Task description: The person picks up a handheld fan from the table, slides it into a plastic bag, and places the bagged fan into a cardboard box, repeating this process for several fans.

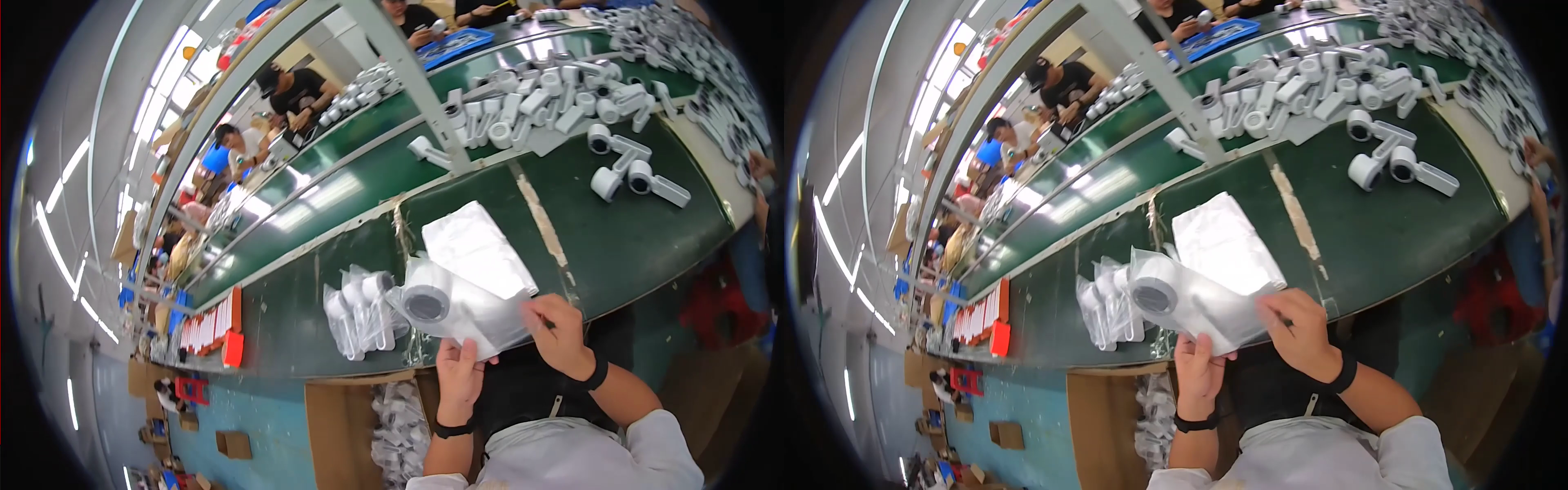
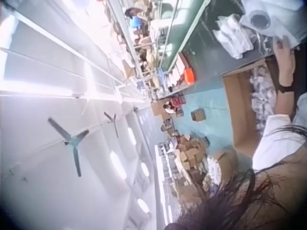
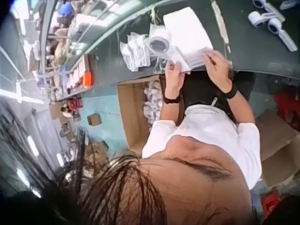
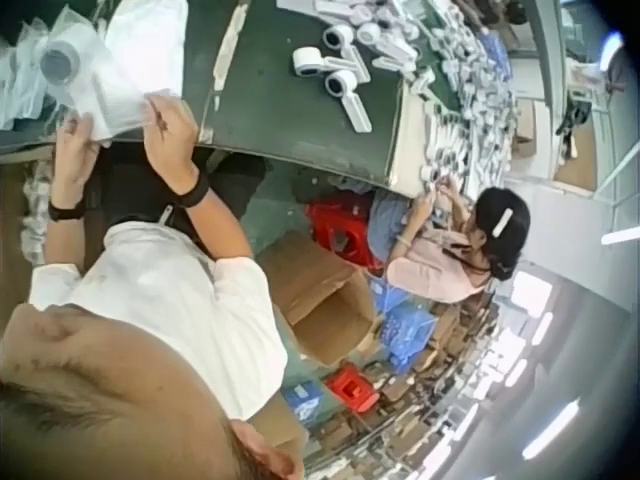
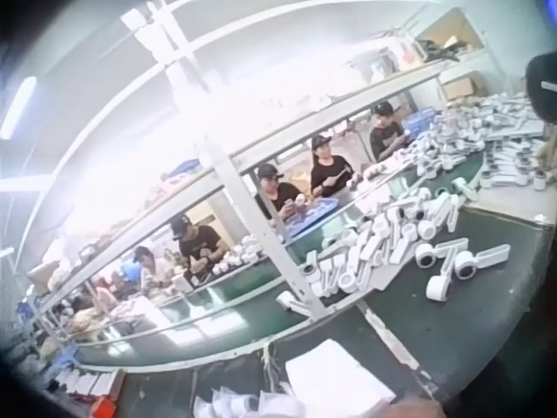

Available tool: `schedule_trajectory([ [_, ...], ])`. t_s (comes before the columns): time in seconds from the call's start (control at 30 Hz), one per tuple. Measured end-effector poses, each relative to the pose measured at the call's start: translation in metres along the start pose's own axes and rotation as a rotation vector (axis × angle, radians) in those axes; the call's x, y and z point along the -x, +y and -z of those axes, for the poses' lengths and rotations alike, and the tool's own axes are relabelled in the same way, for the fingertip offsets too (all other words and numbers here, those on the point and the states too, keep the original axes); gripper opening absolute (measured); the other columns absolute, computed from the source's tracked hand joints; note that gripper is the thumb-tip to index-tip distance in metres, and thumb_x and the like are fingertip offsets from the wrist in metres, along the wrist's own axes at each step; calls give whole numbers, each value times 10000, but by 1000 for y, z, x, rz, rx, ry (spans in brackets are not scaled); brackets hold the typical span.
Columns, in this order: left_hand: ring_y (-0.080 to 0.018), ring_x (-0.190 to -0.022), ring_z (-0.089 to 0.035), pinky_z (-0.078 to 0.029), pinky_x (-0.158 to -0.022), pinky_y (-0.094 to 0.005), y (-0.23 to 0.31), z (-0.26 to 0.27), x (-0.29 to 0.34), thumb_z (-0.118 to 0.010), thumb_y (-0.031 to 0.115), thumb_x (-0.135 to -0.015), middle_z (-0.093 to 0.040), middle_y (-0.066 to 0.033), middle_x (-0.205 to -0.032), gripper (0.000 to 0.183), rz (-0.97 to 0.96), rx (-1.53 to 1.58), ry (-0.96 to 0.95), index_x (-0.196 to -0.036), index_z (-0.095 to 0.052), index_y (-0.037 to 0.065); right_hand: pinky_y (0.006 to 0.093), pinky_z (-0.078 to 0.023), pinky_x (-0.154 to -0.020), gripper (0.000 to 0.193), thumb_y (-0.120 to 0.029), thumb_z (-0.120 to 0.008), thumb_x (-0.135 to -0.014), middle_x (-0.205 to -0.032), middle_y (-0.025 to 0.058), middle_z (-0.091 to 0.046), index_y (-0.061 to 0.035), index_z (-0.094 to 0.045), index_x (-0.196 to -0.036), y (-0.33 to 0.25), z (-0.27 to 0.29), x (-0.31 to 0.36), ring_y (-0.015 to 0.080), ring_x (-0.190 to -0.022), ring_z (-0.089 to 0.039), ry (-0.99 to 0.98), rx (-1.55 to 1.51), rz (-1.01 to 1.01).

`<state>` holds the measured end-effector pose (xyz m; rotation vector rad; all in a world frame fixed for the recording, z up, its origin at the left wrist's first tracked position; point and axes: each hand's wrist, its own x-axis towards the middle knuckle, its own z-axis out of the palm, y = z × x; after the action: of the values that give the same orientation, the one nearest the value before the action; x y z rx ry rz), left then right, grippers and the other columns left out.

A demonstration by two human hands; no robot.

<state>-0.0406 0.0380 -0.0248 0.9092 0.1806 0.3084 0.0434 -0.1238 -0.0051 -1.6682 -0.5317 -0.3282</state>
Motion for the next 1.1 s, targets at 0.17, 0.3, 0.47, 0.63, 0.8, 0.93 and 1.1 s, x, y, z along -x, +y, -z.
schedule_trajectory([
  [0.17,-189,-697,-639,-503,-468,-277,60,29,25,-588,61,-909,-639,-114,-995,307,-349,-398,468,-1198,-529,-20,283,-473,-580,92,-63,-703,-817,-747,96,-654,-11,-704,-893,12,-4,6,191,-619,-600,-317,-101,29],
  [0.3,-119,-677,-578,-444,-469,-223,126,85,29,-672,32,-858,-622,-93,-962,396,-648,-837,1014,-1210,-506,-44,249,-459,-542,124,-98,-686,-846,-745,78,-661,-1,-703,-921,36,1,6,120,-584,-582,-287,-71,-183],
  [0.47,-165,-750,-574,-483,-647,-304,143,193,11,-734,123,-814,-614,-94,-932,475,-570,-1219,1198,-1213,-527,-31,252,-463,-542,145,-114,-681,-853,-759,88,-668,9,-695,-927,52,2,10,126,-579,-585,-286,-20,-242],
  [0.63,-191,-759,-573,-469,-697,-327,120,226,-18,-763,183,-787,-608,-90,-863,446,-386,-1463,1067,-1145,-585,-15,218,-464,-557,136,-88,-669,-867,-796,67,-678,24,-689,-943,53,6,11,83,-619,-593,-271,-25,-269],
  [0.8,-226,-890,-594,-485,-769,-371,134,220,-25,-705,289,-852,-645,-144,-1015,418,-298,-1263,1000,-1108,-609,-28,259,-456,-519,116,-94,-671,-849,-749,98,-657,4,-692,-908,53,4,12,143,-555,-588,-230,4,-184],
  [0.93,-317,-1106,-528,-468,-850,-468,132,193,-27,-722,337,-832,-552,-194,-1242,477,-651,-1778,1018,-1105,-608,-37,237,-454,-536,113,-79,-666,-860,-752,79,-652,18,-688,-913,52,3,12,112,-577,-579,-258,25,-163],
  [1.1,-503,-1290,-328,-377,-987,-616,122,94,-50,-720,614,-702,-360,-216,-1435,755,65,-2138,699,-1210,-604,67,266,-440,-502,102,-98,-674,-843,-718,94,-637,-5,-689,-882,54,2,13,157,-535,-571,-217,41,-144],
])
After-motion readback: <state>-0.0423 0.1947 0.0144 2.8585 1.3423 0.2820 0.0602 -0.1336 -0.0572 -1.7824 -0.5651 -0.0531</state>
